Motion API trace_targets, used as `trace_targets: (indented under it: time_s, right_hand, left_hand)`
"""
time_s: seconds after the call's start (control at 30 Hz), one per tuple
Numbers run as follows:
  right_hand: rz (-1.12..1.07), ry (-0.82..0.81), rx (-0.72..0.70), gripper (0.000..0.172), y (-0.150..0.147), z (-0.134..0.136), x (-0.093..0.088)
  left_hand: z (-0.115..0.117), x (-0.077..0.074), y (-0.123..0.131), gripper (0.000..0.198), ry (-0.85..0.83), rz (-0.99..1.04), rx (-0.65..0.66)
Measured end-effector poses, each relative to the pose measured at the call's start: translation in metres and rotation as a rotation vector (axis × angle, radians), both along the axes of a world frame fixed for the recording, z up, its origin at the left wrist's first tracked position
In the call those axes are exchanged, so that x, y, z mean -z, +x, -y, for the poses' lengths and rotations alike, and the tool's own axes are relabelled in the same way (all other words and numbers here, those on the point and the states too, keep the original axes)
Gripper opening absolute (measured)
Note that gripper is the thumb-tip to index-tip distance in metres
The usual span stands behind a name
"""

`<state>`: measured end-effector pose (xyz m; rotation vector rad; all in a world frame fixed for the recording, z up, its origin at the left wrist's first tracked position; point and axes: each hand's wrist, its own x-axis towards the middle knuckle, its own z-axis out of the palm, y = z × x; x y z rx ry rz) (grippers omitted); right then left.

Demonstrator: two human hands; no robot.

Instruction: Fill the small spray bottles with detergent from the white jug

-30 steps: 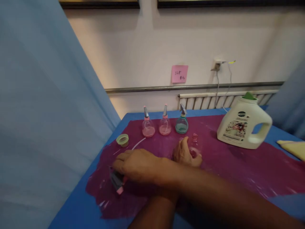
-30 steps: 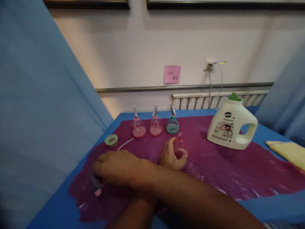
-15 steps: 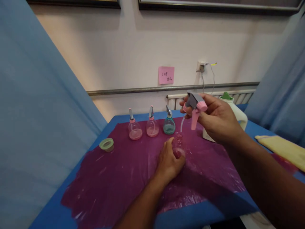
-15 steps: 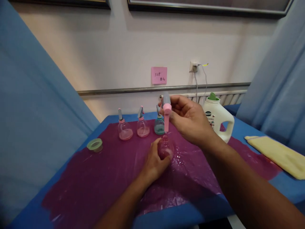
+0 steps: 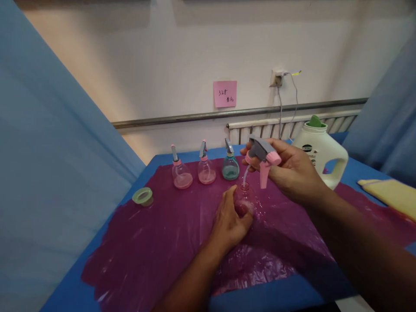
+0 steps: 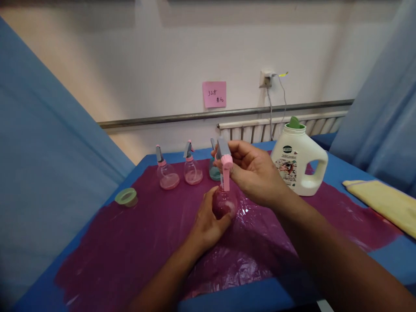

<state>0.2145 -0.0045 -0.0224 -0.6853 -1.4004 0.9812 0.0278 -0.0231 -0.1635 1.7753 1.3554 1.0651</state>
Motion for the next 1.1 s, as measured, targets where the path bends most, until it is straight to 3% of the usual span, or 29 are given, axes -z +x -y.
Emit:
trace_targets:
  time_s: [0.27, 0.4, 0.6, 0.8, 0.97, 1.1]
  right_hand:
    - [-0.04, -0.29, -0.152, 0.044, 0.009, -0.035, 0.075]
    - [-0.11, -0.383, -0.211, 0.048, 0.009, -0.037, 0.1]
    - [-0.185, -0.408, -0.252, 0.053, 0.017, -0.032, 0.113]
    - [-0.244, -0.453, -0.262, 0.056, 0.022, -0.03, 0.124]
    - [-0.299, -0.478, -0.283, 0.058, 0.017, -0.027, 0.121]
    - [-0.294, -0.469, -0.302, 0.055, 0.018, -0.025, 0.117]
  left_hand:
    - [0.001, -0.001, 0.003, 0.089, -0.026, 0.002, 0.008]
    - [0.003, -0.007, 0.002, 0.093, -0.05, 0.014, 0.046]
    - [0.007, -0.015, 0.006, 0.094, -0.183, 0.162, 0.101]
    - [0.006, -0.027, 0.004, 0.078, -0.405, 0.442, 0.218]
    - [0.001, -0.025, -0.006, 0.06, -0.51, 0.652, 0.368]
    - [0.0, -0.027, -0.007, 0.058, -0.595, 0.751, 0.361]
